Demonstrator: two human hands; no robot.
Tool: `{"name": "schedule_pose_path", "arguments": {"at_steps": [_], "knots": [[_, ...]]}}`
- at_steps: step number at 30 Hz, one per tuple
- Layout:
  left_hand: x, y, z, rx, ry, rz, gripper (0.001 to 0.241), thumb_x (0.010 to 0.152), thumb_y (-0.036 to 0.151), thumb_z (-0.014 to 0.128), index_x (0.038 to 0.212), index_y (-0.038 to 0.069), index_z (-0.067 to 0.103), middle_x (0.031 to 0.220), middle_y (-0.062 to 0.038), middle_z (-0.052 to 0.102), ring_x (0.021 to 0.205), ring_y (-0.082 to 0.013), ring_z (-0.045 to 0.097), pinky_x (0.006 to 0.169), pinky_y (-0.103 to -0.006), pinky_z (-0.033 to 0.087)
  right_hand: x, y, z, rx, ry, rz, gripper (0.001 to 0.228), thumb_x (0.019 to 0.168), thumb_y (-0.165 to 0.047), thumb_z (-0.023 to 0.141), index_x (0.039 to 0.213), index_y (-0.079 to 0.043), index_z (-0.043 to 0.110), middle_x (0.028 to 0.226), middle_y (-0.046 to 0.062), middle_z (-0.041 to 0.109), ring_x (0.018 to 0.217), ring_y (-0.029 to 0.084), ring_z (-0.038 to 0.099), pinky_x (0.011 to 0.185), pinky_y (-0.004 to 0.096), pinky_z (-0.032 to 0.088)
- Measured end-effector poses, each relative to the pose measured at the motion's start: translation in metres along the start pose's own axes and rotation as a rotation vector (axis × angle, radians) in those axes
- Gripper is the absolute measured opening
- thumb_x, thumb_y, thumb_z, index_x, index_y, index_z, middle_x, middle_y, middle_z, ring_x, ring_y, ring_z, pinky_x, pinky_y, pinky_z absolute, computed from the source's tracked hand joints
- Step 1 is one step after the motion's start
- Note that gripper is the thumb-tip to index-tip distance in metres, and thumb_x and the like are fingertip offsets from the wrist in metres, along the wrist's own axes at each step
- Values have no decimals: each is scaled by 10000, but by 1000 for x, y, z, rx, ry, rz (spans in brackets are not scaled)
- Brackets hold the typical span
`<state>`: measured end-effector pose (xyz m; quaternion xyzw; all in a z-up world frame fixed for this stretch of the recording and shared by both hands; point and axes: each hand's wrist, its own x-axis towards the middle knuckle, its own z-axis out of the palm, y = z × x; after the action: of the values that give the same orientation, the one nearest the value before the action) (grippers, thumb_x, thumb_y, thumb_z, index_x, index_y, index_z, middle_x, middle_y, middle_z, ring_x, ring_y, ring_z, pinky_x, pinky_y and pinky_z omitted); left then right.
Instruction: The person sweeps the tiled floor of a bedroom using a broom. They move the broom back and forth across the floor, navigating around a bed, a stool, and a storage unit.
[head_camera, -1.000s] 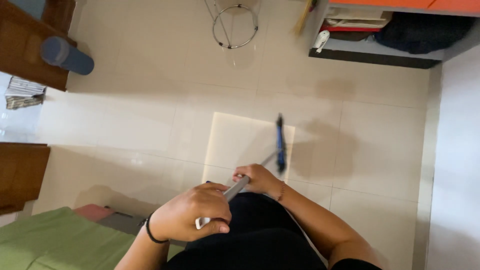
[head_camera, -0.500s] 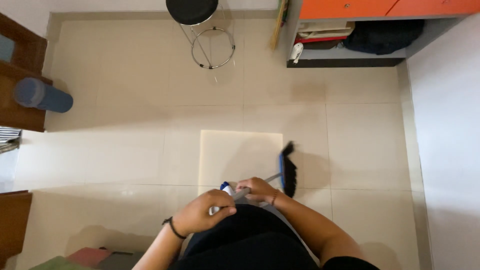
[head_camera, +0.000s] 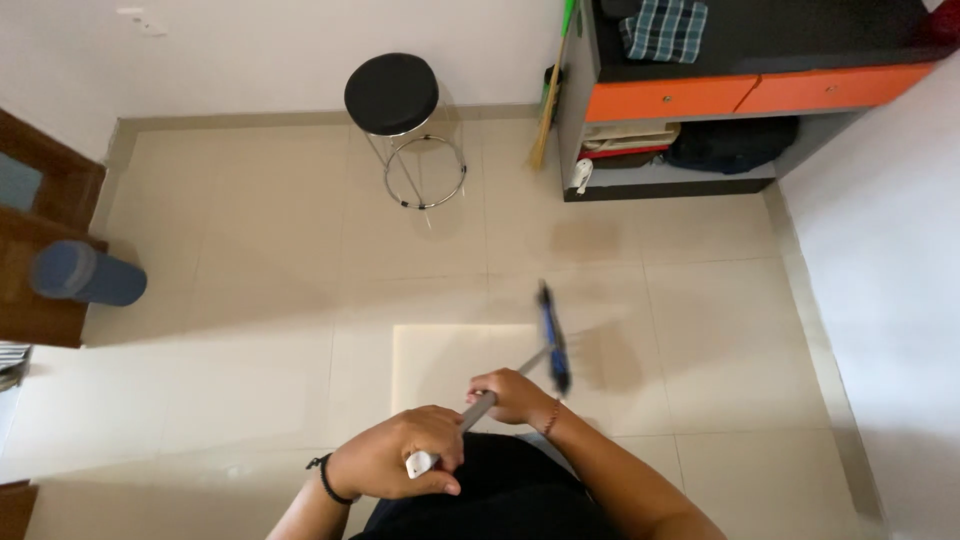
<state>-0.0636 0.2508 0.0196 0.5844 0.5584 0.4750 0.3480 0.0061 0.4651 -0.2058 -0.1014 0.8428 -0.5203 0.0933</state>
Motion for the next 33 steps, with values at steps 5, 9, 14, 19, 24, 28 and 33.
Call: {"name": "schedule_pose_path", "arguments": {"at_steps": [5,9,14,19,24,28,33], "knots": [[36,-98,36,-193,93,-157,145,969,133,721,909,21,653,1049,-120,719,979,-278,684,876,-395,536,-66,67,-56,-229,143,343,104,859,-226,711,888,-129,737,781,28,750,695,189,700,669,379,533],[89,-186,62,-311,129,-138,131,1022,134,659,945,27,662,1101,-116,717,1040,-257,683,939,-376,525,-100,114,-96,-338,278,666,130,793,-146,710,891,-176,790,818,23,757,801,199,680,696,423,497],[179,-143,40,-129,-13,-306,159,992,177,677,928,31,681,967,-106,706,896,-267,656,832,-372,513,-85,205,-90,-73,356,444,136,861,-186,736,821,-56,734,766,126,702,730,271,653,687,384,507],[243,-74,8,148,13,-223,254,996,206,701,797,58,646,781,-100,658,802,-318,638,883,-401,505,-26,139,-125,237,275,189,211,824,-159,736,843,31,648,727,177,632,687,294,593,663,391,505],[284,-53,3,221,-188,-198,314,951,253,761,750,74,599,754,-84,613,821,-304,629,805,-438,475,12,143,-158,174,22,-148,242,957,-310,731,890,-78,736,923,110,736,888,264,692,796,353,537],[295,-37,-27,198,-84,-82,269,933,251,792,779,93,637,751,-63,642,847,-314,629,862,-437,494,-1,105,-216,84,30,-103,235,926,-332,712,865,-110,757,886,79,743,897,274,685,772,378,530],[316,-93,-7,-84,114,24,237,931,206,806,840,79,627,891,-76,688,982,-268,698,1067,-425,500,-54,143,-275,-267,278,293,321,892,-447,677,790,-151,747,753,45,686,790,241,669,668,388,534]]}}
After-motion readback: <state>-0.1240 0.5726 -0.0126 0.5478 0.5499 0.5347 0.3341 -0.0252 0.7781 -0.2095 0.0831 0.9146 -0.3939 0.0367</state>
